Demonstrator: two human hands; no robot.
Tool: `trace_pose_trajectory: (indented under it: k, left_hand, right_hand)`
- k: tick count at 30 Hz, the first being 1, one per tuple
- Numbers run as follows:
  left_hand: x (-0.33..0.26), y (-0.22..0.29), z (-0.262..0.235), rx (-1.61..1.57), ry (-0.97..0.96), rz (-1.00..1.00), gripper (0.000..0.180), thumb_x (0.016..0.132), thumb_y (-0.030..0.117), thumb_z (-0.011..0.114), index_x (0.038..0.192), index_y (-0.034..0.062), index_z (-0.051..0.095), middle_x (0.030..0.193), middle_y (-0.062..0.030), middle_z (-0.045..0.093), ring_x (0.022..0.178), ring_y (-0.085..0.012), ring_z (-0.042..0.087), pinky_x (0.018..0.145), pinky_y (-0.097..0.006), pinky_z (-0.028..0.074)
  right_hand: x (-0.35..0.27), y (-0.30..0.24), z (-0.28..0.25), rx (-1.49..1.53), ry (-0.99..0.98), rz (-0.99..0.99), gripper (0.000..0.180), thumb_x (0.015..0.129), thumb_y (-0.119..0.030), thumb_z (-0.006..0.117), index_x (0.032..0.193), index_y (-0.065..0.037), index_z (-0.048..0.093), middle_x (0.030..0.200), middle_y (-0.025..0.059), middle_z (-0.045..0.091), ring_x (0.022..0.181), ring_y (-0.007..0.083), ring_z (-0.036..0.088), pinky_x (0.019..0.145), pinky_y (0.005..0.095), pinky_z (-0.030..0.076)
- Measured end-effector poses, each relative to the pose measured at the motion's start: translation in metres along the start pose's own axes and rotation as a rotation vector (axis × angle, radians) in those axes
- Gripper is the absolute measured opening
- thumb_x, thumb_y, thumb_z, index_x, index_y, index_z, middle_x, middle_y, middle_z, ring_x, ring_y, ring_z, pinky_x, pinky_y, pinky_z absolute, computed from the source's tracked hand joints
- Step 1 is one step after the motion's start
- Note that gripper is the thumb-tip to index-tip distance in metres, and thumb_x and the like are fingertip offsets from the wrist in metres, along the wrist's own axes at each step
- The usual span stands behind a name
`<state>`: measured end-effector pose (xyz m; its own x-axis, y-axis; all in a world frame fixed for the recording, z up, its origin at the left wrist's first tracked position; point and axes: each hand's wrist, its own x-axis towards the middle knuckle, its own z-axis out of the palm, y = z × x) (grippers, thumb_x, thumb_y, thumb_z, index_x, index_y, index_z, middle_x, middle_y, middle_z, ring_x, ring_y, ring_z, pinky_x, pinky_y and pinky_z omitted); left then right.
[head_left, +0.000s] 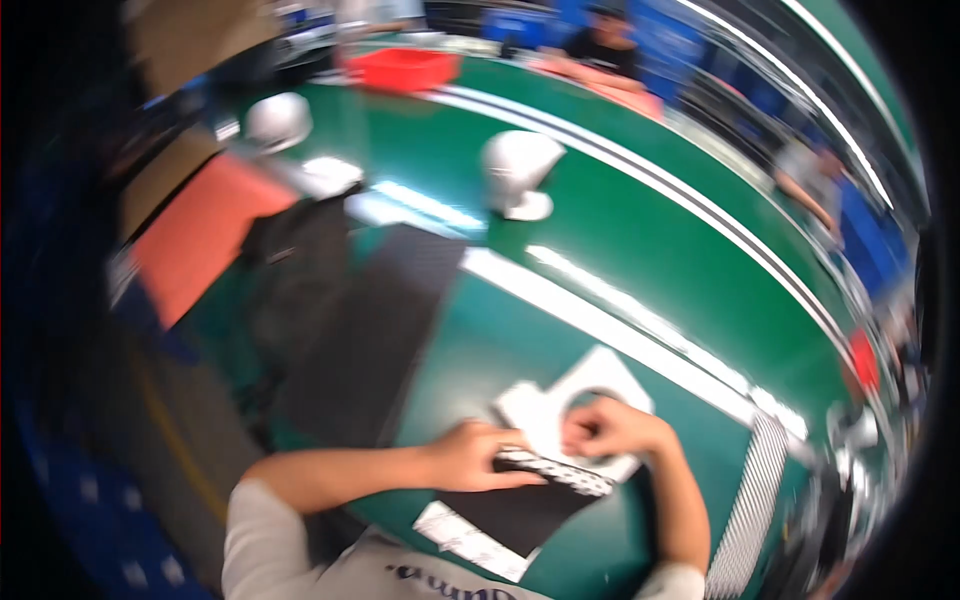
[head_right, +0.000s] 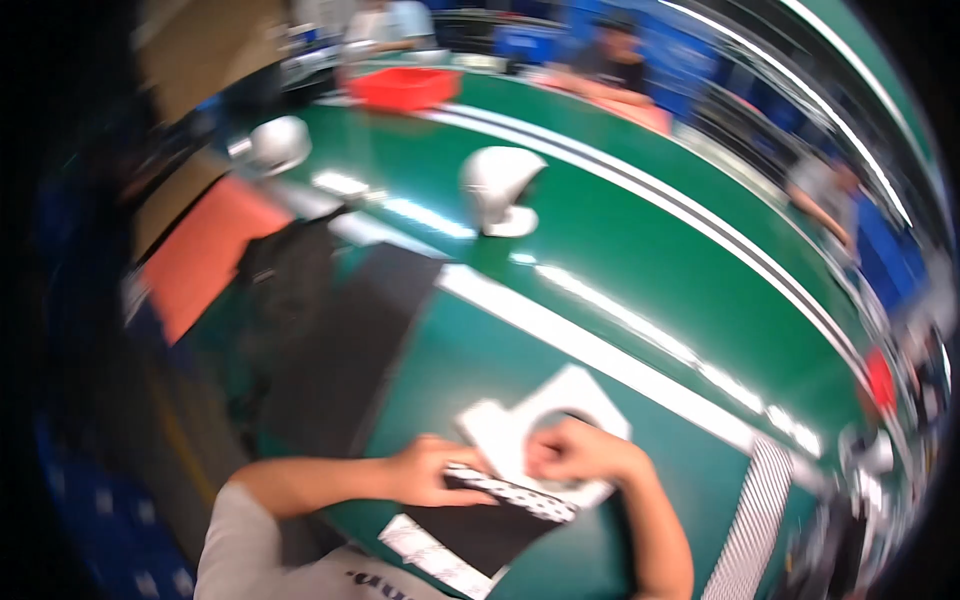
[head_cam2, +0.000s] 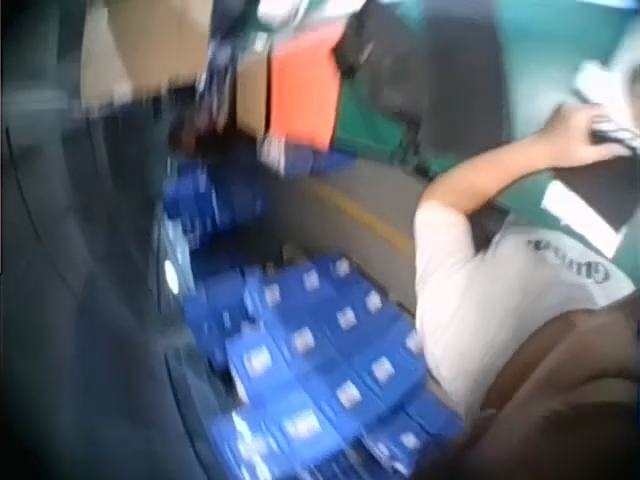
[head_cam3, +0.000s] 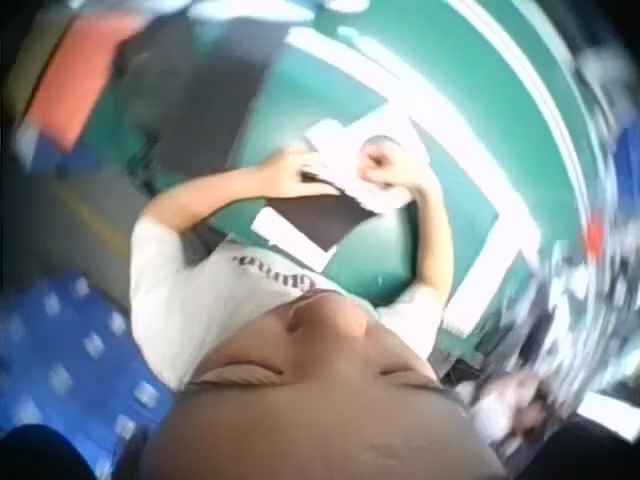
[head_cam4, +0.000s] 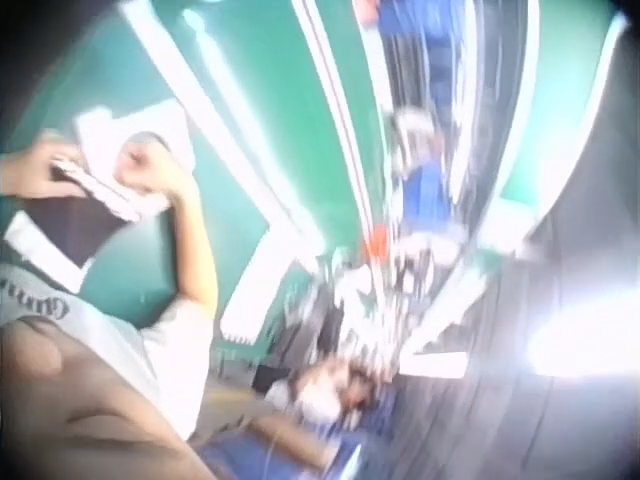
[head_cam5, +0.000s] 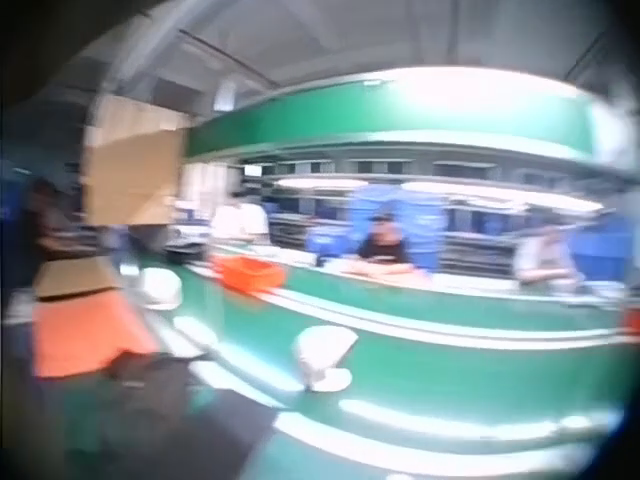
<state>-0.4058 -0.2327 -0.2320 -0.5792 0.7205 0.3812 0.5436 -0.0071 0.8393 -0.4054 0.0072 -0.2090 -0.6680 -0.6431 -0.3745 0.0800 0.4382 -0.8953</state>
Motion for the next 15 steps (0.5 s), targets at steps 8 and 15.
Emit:
trace_pose_trajectory:
  k: [8,15]
  left_hand:
    - [-0.011,0.015,-0.013,0.051,0.036,-0.172,0.022,0.056,0.009,0.073,0.066,0.0008,0.055,0.06,-0.0071,0.058,0.054,-0.0143,0.056,0.056,-0.025,0.043]
    - [0.002,0.031,-0.001,-0.039,-0.078,-0.333,0.017,0.066,-0.001,0.067,0.079,-0.0018,0.057,0.07,-0.0013,0.057,0.064,-0.0073,0.051,0.061,-0.022,0.043]
  right_hand:
    - [0.019,-0.009,0.002,-0.008,-0.091,-0.131,0.018,0.071,-0.015,0.062,0.071,0.003,0.058,0.057,0.003,0.056,0.046,0.008,0.05,0.042,0.0222,0.039]
    - [0.001,0.003,0.003,0.023,-0.095,-0.139,0.019,0.073,-0.015,0.061,0.07,0.004,0.058,0.058,0.006,0.057,0.048,0.0098,0.053,0.044,0.0218,0.041]
